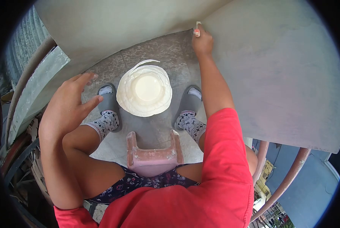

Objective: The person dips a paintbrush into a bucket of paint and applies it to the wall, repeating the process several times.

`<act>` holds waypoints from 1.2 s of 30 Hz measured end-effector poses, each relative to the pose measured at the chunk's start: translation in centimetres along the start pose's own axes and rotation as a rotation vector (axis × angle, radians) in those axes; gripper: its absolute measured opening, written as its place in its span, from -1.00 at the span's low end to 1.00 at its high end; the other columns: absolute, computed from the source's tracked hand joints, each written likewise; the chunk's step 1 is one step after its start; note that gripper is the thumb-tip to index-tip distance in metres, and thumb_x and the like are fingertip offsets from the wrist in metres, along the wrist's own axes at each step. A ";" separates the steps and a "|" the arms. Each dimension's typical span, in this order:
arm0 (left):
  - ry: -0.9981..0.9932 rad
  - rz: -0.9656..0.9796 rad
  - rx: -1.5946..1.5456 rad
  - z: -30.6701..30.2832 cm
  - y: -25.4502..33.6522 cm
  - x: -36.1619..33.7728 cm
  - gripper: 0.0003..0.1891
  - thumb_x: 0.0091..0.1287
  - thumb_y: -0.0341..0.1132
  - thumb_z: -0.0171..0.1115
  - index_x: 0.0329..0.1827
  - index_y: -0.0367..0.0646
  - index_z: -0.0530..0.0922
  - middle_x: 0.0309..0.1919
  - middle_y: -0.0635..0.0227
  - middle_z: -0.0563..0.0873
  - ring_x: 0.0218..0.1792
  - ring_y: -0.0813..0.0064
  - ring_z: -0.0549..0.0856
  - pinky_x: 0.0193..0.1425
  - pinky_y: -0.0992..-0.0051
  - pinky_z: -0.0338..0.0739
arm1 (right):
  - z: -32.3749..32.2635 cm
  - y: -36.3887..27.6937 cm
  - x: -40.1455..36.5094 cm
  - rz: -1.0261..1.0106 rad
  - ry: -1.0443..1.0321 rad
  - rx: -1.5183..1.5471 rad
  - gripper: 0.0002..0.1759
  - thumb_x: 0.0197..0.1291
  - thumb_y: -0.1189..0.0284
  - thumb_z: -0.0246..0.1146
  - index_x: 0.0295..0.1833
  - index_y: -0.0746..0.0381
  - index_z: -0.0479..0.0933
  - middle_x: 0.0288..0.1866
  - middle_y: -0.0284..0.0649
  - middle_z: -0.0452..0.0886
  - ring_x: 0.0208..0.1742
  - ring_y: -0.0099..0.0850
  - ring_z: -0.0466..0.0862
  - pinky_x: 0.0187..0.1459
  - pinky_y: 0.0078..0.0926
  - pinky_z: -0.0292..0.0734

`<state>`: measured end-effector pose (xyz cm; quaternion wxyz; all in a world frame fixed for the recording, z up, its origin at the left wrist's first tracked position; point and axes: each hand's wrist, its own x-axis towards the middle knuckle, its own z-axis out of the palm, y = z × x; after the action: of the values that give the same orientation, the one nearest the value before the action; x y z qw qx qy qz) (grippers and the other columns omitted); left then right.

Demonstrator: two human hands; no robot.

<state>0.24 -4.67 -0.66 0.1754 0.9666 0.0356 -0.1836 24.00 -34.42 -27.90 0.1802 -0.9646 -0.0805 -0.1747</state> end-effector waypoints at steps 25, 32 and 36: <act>-0.045 0.010 -0.049 -0.7 -0.4 0.4 -0.49 0.22 -0.21 0.33 0.16 -0.36 0.53 0.04 -0.16 0.64 0.10 -0.02 0.64 0.20 0.23 0.50 | -9.1 2.3 -8.1 0.015 -0.372 -0.388 -0.57 0.20 0.32 0.23 0.22 -0.04 0.53 -0.22 -0.05 0.65 -0.20 -0.01 0.69 -0.17 -0.06 0.61; 0.023 0.098 -0.059 -0.5 -0.4 0.5 -0.47 0.24 -0.17 0.29 0.18 -0.38 0.51 0.05 -0.15 0.64 0.07 0.00 0.65 0.21 0.24 0.50 | -23.0 -2.9 -1.9 -0.175 0.059 -0.305 -0.60 0.12 0.45 0.21 0.12 0.07 0.60 -0.47 -0.15 0.60 -0.41 -0.12 0.67 -0.37 -0.17 0.59; 0.008 0.114 -0.083 -0.7 -0.1 0.3 -0.46 0.25 -0.16 0.29 0.19 -0.38 0.51 0.04 -0.18 0.64 0.08 0.00 0.65 0.21 0.24 0.50 | -21.7 -3.5 -2.1 -0.169 0.131 -0.065 -0.62 0.12 0.48 0.18 0.09 0.08 0.62 -0.49 -0.14 0.59 -0.42 -0.13 0.66 -0.38 -0.19 0.59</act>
<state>0.69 -4.33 -0.19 0.2253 0.9596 -0.0111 -0.1679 14.59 -39.59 -8.60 0.1383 -0.9463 -0.1437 -0.2545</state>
